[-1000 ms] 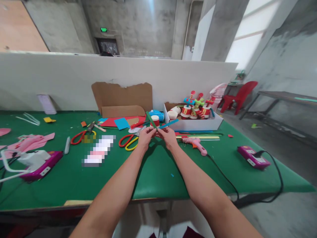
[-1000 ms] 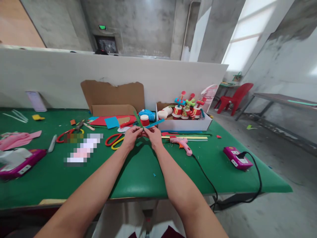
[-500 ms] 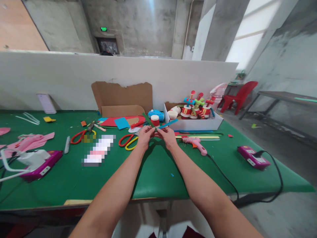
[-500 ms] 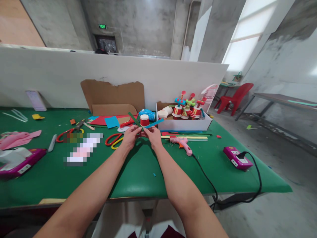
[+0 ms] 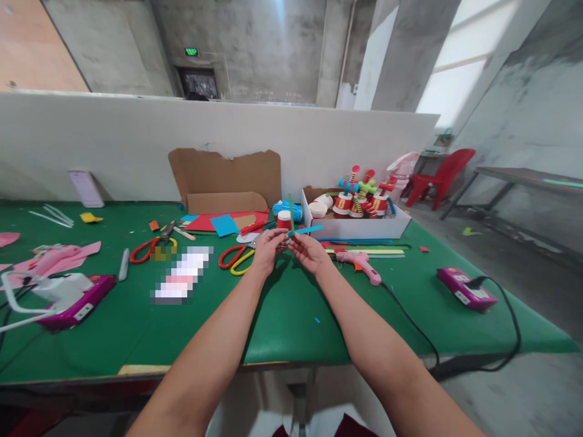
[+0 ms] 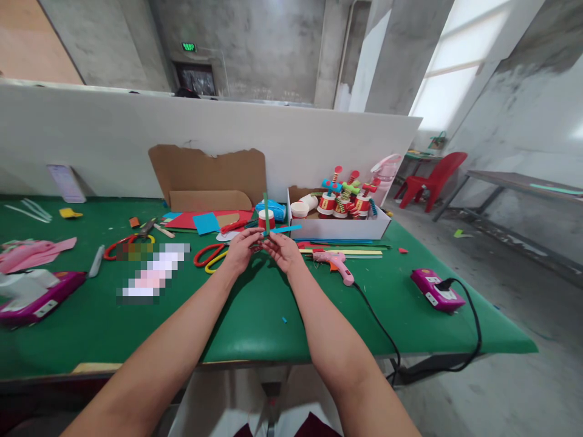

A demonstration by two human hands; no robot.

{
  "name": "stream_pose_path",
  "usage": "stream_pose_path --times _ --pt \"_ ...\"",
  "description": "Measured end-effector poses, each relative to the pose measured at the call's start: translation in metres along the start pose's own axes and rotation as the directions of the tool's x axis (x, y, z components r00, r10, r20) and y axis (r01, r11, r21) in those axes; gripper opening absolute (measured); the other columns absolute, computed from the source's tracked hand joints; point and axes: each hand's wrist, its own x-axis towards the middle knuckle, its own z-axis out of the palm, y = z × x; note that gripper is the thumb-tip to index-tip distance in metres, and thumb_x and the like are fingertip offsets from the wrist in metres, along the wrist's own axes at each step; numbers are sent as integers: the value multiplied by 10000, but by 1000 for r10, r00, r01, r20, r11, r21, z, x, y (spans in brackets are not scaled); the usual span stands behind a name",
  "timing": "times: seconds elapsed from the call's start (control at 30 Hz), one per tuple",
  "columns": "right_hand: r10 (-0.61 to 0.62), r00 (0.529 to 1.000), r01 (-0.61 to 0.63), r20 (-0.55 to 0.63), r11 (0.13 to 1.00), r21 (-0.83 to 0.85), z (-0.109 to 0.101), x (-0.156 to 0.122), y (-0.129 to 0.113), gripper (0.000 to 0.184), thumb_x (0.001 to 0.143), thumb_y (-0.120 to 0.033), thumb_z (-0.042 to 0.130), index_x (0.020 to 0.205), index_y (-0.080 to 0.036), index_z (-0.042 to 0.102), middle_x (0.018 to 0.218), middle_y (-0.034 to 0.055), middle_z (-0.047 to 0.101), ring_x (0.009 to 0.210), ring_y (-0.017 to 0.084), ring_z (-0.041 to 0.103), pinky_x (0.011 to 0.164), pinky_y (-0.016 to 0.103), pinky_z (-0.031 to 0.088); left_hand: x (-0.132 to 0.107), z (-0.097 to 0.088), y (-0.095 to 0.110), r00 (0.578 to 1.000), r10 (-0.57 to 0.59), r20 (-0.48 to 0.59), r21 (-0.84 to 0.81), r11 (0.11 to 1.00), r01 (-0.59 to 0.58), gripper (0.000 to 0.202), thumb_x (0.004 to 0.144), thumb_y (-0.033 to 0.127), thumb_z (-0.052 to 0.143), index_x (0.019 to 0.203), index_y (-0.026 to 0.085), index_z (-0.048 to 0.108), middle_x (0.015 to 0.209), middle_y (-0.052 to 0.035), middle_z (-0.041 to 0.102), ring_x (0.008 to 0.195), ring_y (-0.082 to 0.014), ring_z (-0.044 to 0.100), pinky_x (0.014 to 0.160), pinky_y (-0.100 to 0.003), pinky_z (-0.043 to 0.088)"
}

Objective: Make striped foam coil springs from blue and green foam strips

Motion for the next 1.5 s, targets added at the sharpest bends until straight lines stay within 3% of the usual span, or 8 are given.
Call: stream_pose_path --times 0.13,0.3,0.5,0.93,1.17,1.33,1.5 --pt "113 994 -112 -4 986 120 -2 -1 -4 94 778 -120 637 692 -149 612 558 -20 624 485 60 560 530 151 521 0 0 -3 993 61 98 72 995 -69 383 549 274 766 907 179 668 786 -2 639 687 -106 572 626 -222 441" --pt "119 993 -120 16 984 129 -4 2 -3 122 740 -120 683 654 -155 604 572 -32 617 444 44 517 468 140 494 4 -2 -11 979 194 57 234 951 -202 315 596 302 742 871 172 663 783 -18 652 731 -131 583 712 -261 454" --pt "135 991 -137 19 983 119 -7 6 -2 147 730 -107 683 623 -153 593 537 -34 595 428 46 510 450 137 491 4 -2 -8 947 317 58 428 849 -311 206 624 290 714 790 179 664 728 -18 653 685 -140 574 675 -262 444" --pt "208 977 -202 -38 973 110 -12 8 -9 123 727 -106 635 625 -159 592 507 -29 586 443 62 505 481 170 492 0 1 -6 905 413 102 593 705 -389 99 635 202 659 734 199 649 691 -12 630 628 -142 524 630 -261 402" --pt "231 973 -223 -20 956 190 -14 4 -18 135 735 -82 599 622 -155 590 501 -28 584 460 68 516 477 164 472 -2 2 -4 924 370 90 515 777 -362 177 644 307 696 768 203 625 690 -1 610 645 -138 522 638 -247 401" --pt "97 987 -119 132 977 174 -15 -4 -24 47 731 -147 615 688 -163 628 569 -23 607 525 85 523 548 194 482 3 1 -2 948 317 -30 329 899 -289 266 686 436 649 767 188 596 704 -5 610 676 -140 547 662 -247 424" --pt "-74 975 45 210 989 140 -10 -18 -29 65 732 -229 589 712 -194 640 801 11 688 580 87 513 581 214 465 3 1 0 954 295 -55 355 899 -258 252 699 436 629 709 188 591 591 15 569 592 -131 516 598 -241 406"
